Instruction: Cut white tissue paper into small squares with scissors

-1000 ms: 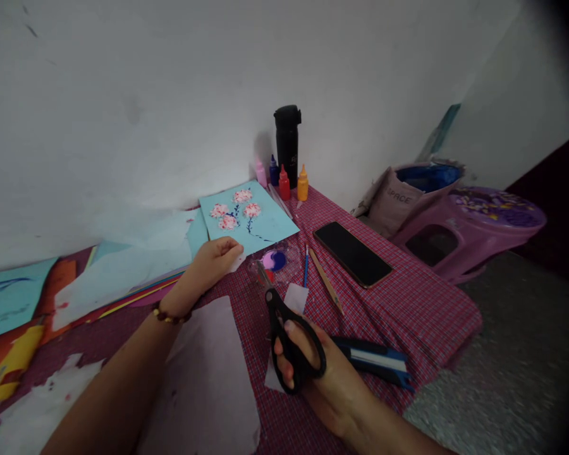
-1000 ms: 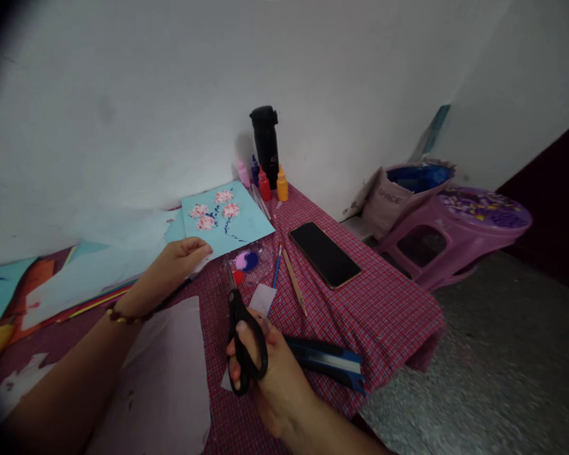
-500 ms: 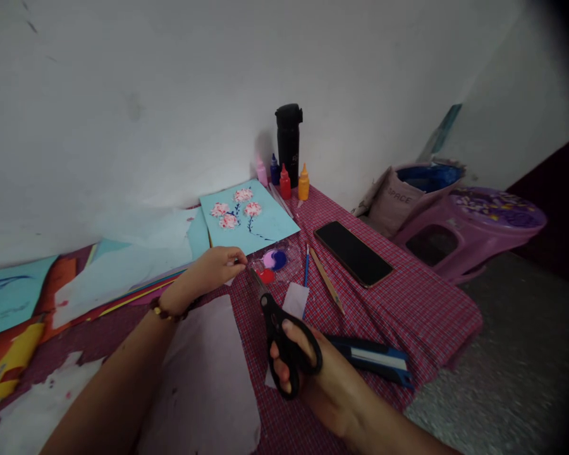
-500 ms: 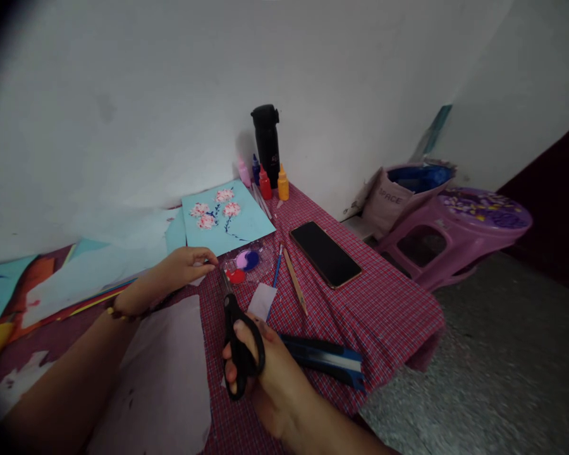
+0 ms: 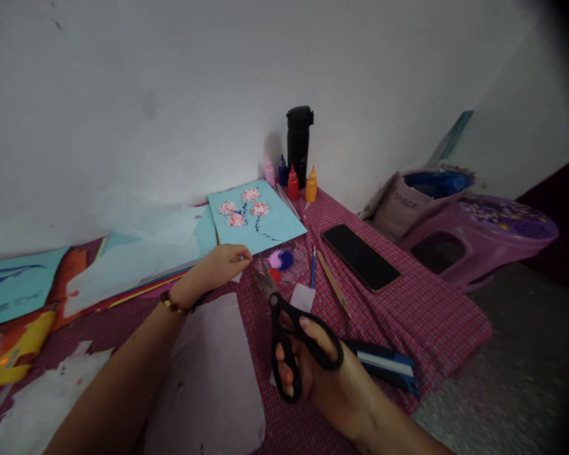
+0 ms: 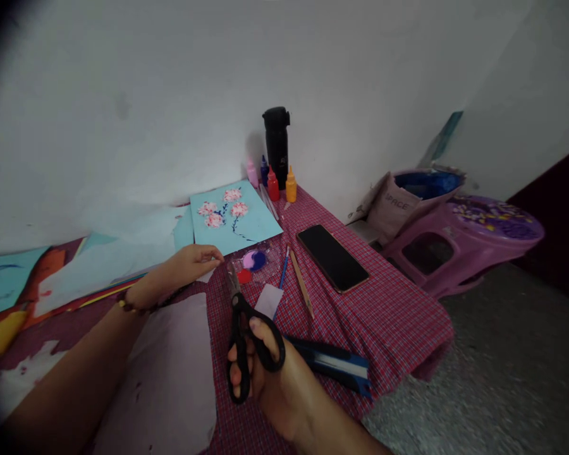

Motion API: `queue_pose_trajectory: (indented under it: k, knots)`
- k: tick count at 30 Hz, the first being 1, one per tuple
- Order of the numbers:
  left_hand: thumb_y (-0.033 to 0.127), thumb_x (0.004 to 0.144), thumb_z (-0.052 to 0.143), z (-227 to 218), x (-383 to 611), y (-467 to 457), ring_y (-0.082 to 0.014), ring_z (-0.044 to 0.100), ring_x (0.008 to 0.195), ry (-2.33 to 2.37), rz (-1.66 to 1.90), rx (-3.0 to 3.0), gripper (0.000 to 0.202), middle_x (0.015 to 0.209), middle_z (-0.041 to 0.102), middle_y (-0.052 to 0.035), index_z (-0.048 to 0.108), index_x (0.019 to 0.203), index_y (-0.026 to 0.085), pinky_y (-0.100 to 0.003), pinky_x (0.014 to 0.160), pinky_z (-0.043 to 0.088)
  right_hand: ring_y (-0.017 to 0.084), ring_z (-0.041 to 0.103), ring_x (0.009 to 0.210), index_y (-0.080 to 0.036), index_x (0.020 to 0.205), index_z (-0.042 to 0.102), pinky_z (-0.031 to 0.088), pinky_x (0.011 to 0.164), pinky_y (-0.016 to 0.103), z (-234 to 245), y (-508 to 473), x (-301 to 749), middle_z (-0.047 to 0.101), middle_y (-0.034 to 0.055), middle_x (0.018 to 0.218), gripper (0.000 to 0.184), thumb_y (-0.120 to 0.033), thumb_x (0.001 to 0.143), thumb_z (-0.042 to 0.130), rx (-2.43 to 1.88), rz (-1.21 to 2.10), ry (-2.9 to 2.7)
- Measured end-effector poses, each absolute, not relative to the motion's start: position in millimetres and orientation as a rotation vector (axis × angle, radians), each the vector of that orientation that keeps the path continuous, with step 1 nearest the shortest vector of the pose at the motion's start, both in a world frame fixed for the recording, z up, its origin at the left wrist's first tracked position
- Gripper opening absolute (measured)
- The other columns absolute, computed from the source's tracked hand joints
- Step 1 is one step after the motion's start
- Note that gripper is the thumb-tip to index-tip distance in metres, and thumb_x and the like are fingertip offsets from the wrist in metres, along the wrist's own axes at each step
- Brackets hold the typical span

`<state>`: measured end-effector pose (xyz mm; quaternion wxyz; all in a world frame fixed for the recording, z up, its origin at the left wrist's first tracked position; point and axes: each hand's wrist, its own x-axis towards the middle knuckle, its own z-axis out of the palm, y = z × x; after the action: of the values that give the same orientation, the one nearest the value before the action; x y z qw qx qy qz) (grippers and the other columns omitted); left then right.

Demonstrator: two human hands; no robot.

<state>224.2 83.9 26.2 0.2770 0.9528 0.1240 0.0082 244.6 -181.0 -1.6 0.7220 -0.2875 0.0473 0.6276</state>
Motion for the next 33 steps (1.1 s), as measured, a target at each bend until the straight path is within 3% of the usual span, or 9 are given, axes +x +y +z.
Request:
queue_pose_trajectory:
  k: [7,12,18,27,33]
  knots:
    - [0.019,0.069,0.055,25.1,223.2,79.6,-0.0171,0.059,0.069,0.273,-0.094,2.574,0.023,0.077,0.069,-0.0021,0.072,0.085,0.02,-0.025,0.063,0.041,0.013,0.057,0.053,-0.019,0.104,0.06,0.041,0.05,0.025,-3.6,-182.4,245.6,0.068,0.0014,0.071,0.041,-0.05,0.078,0.069,-0.63,1.382,0.091]
    - [0.016,0.074,0.049,28.8,221.7,73.6,-0.0159,0.059,0.067,0.245,-0.068,2.486,0.029,0.079,0.07,-0.0028,0.072,0.092,0.02,-0.025,0.063,0.042,0.013,0.056,0.053,-0.019,0.103,0.06,0.042,0.052,0.025,-1.9,-181.7,245.2,0.067,0.0012,0.071,0.041,-0.052,0.078,0.068,-0.643,1.393,0.1]
    - [0.025,0.079,0.054,29.9,222.2,67.7,-0.0168,0.063,0.074,0.238,-0.078,2.524,0.023,0.086,0.073,-0.0036,0.074,0.09,0.022,-0.027,0.068,0.043,0.013,0.056,0.054,-0.02,0.106,0.059,0.042,0.052,0.026,-3.5,-181.3,244.9,0.067,0.0013,0.072,0.041,-0.052,0.081,0.066,-0.651,1.382,0.094]
    - [0.027,0.081,0.055,39.6,224.7,55.2,-0.0112,0.058,0.06,0.221,-0.135,2.614,0.023,0.073,0.073,0.0014,0.077,0.087,0.021,-0.022,0.058,0.037,0.013,0.058,0.054,-0.02,0.101,0.06,0.043,0.051,0.025,-4.9,-178.9,244.2,0.068,0.0016,0.072,0.039,-0.051,0.079,0.069,-0.641,1.371,0.107]
    - [0.019,0.08,0.052,26.7,227.8,59.2,-0.0117,0.062,0.071,0.079,-0.025,2.655,0.022,0.08,0.073,0.0009,0.074,0.083,0.02,-0.021,0.067,0.041,0.014,0.059,0.055,-0.018,0.099,0.063,0.045,0.051,0.026,-7.5,-178.2,245.5,0.068,0.0022,0.072,0.041,-0.053,0.079,0.067,-0.632,1.383,0.11]
